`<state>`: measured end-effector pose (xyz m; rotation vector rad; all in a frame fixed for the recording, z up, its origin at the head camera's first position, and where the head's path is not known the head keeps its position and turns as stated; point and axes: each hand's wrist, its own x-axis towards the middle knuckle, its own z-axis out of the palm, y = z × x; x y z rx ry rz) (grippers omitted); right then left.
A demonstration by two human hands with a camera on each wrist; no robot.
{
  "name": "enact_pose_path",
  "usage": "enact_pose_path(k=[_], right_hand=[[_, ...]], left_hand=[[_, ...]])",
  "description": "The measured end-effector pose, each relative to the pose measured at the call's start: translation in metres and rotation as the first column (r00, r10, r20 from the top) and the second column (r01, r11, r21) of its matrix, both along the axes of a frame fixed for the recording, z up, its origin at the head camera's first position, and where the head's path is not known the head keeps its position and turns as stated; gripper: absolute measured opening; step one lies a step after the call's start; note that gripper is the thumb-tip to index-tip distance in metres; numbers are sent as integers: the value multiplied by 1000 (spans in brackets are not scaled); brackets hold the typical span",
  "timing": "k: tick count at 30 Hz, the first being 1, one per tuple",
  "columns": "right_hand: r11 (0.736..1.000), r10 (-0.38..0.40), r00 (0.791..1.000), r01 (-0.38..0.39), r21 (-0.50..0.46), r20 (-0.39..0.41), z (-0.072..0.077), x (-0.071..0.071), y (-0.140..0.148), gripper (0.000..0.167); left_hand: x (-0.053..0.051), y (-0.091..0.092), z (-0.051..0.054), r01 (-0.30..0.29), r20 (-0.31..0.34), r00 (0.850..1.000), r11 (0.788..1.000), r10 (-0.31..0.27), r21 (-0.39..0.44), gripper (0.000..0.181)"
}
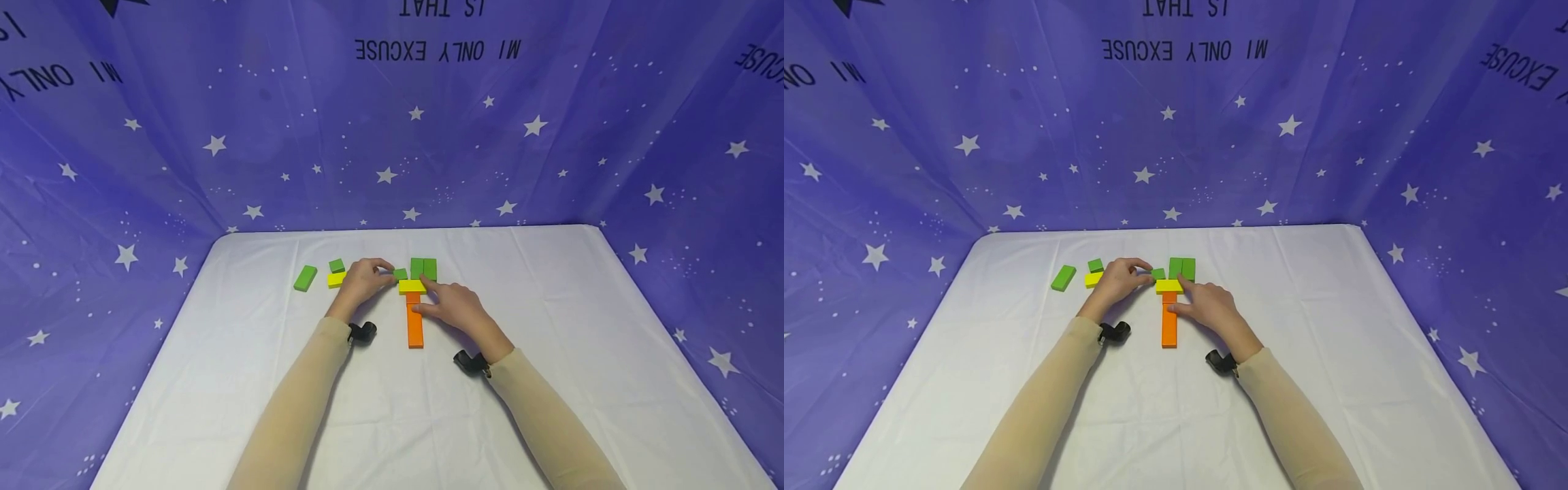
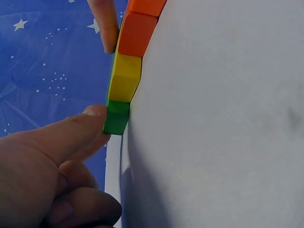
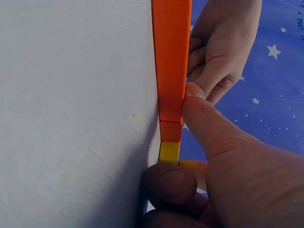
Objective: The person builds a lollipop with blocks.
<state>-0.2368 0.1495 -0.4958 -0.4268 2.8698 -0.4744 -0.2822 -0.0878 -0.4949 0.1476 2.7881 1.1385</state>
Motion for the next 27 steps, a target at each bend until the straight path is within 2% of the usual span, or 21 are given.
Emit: enact_pose_path(k=[6,19,27], right_hand=[[1000,-4,1000,4,-4,-5,0,0,0,87],[1000,-6,1000,6,12,0,0,-1,0,88],[1000,-2,1000,1,8,9,1,-1,0,89]], left_hand=[[0,1,0,31,-17,999,999,-31,-18,29],[2,3,1,21,-11,1000,1000,-21,-16,29],[3,4,1,8,-19,1000,999,-8,-45,27]])
